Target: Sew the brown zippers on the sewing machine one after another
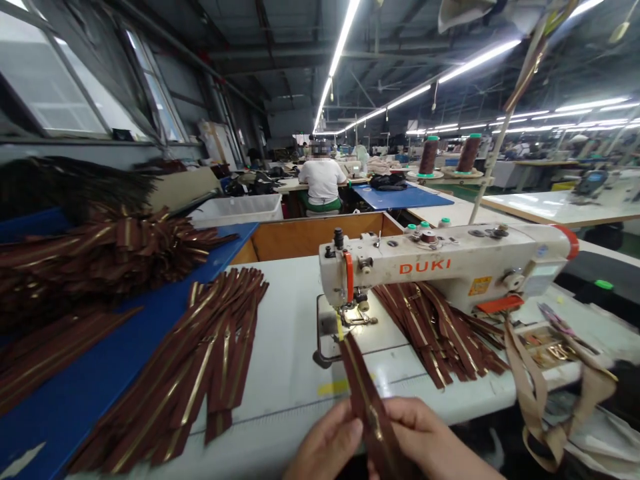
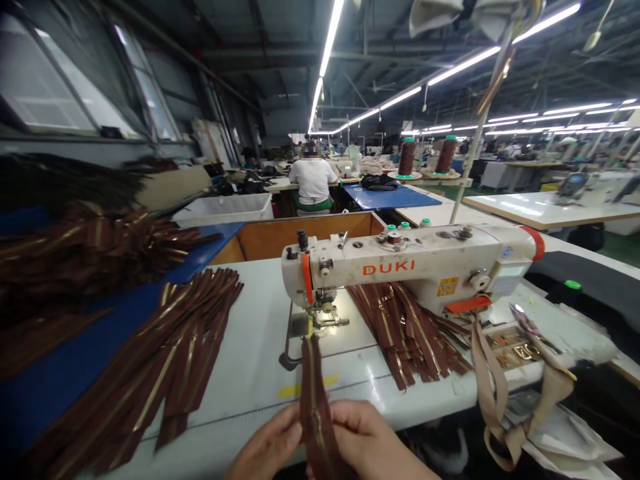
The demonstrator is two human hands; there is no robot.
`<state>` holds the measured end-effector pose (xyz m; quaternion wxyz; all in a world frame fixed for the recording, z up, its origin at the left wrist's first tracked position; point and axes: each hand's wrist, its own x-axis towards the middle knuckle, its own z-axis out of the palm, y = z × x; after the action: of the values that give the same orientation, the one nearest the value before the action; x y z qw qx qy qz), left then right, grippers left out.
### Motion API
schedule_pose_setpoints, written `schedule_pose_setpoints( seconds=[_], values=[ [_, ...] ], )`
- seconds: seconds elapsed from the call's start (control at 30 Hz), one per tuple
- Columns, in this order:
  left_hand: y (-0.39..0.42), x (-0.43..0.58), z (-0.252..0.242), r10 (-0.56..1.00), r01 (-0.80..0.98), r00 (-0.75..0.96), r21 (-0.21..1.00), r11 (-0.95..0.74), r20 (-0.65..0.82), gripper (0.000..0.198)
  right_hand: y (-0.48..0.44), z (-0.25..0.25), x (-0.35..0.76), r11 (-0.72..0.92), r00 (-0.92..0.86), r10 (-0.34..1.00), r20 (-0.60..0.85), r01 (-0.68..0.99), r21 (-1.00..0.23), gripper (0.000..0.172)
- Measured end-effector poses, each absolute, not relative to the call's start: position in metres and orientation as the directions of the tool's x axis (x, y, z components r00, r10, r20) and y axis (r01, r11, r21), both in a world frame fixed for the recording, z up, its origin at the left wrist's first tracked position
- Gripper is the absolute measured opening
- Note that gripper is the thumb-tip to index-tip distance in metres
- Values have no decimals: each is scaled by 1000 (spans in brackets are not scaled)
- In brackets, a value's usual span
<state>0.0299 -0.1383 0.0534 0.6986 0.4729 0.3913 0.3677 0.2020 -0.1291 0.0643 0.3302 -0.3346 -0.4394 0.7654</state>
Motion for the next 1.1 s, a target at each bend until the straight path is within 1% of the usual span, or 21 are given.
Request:
schedule_pose_setpoints(
  seconds=[0.03, 0.1, 0.2, 0.27, 0.33, 0.43, 0.5, 0.53, 0.6, 0.63, 0.7, 0.77, 0.83, 0.9, 0.93, 0.97, 1.0, 1.07, 1.1],
  values=[
    [-136, 26, 59, 893, -111, 394, 953, 283, -219, 55, -128, 65, 195, -411, -585, 777, -230, -195, -890, 39],
    [-127, 18, 65, 928, -56, 298, 967, 250, -223, 51, -124, 64, 182, -412, -577, 785, -225, -216, -885, 41],
    [-107, 3, 62, 976, -60, 117, 979, 193, -185, 45, -114, 55, 169, -400, -537, 817, -211, -264, -878, 46],
    [-92, -8, 60, 981, -71, 55, 979, 190, -186, 42, -108, 46, 165, -385, -553, 806, -211, -219, -897, 49],
    [-76, -16, 60, 985, -60, 44, 983, 171, -169, 39, -101, 36, 162, -327, -538, 818, -204, -144, -934, 49],
    [-51, -21, 62, 989, 2, 59, 991, 134, -134, 38, -86, 27, 161, -207, -438, 881, -182, -10, -978, 40],
    [-31, -18, 64, 993, 107, 93, 992, 65, -75, 41, -73, 26, 160, -58, -371, 923, -106, 137, -989, 31],
    [-21, -16, 64, 993, 166, 115, 986, 20, -39, 44, -66, 27, 160, 33, -344, 938, -51, 233, -972, 27],
    [1, -10, 64, 989, 268, 143, 961, -70, 33, 49, -51, 30, 159, 185, -300, 952, 53, 430, -884, 22],
    [11, -7, 63, 988, 301, 144, 948, -101, 59, 49, -45, 31, 159, 219, -284, 956, 76, 514, -829, 19],
    [28, -2, 61, 987, 349, 121, 926, -142, 105, 46, -33, 34, 157, 222, -250, 965, 73, 640, -736, 14],
    [36, 0, 56, 982, 412, 93, 891, -189, 165, 36, -26, 34, 156, 204, -218, 974, 65, 712, -672, 11],
    [31, 0, 49, 971, 479, 69, 846, -235, 231, 27, -22, 33, 155, 194, -192, 979, 72, 748, -635, 12],
    [17, -2, 39, 957, 531, 65, 802, -274, 284, 26, -21, 30, 154, 205, -184, 978, 98, 763, -613, 12],
    [8, -2, 34, 944, 569, 94, 761, -312, 317, 26, -21, 29, 154, 215, -185, 976, 112, 769, -603, 11],
    [-1, -3, 28, 924, 614, 147, 700, -365, 353, 26, -21, 28, 154, 225, -188, 974, 125, 772, -594, 11],
    [-10, -3, 22, 892, 666, 223, 607, -433, 392, 26, -21, 27, 155, 235, -192, 972, 135, 774, -587, 10],
    [-24, -3, 13, 817, 741, 378, 387, -550, 436, 28, -21, 25, 156, 255, -209, 967, 146, 774, -579, 10],
    [-28, -4, 9, 789, 761, 428, 295, -578, 441, 29, -21, 25, 156, 267, -221, 964, 150, 773, -576, 9]
  ],
)
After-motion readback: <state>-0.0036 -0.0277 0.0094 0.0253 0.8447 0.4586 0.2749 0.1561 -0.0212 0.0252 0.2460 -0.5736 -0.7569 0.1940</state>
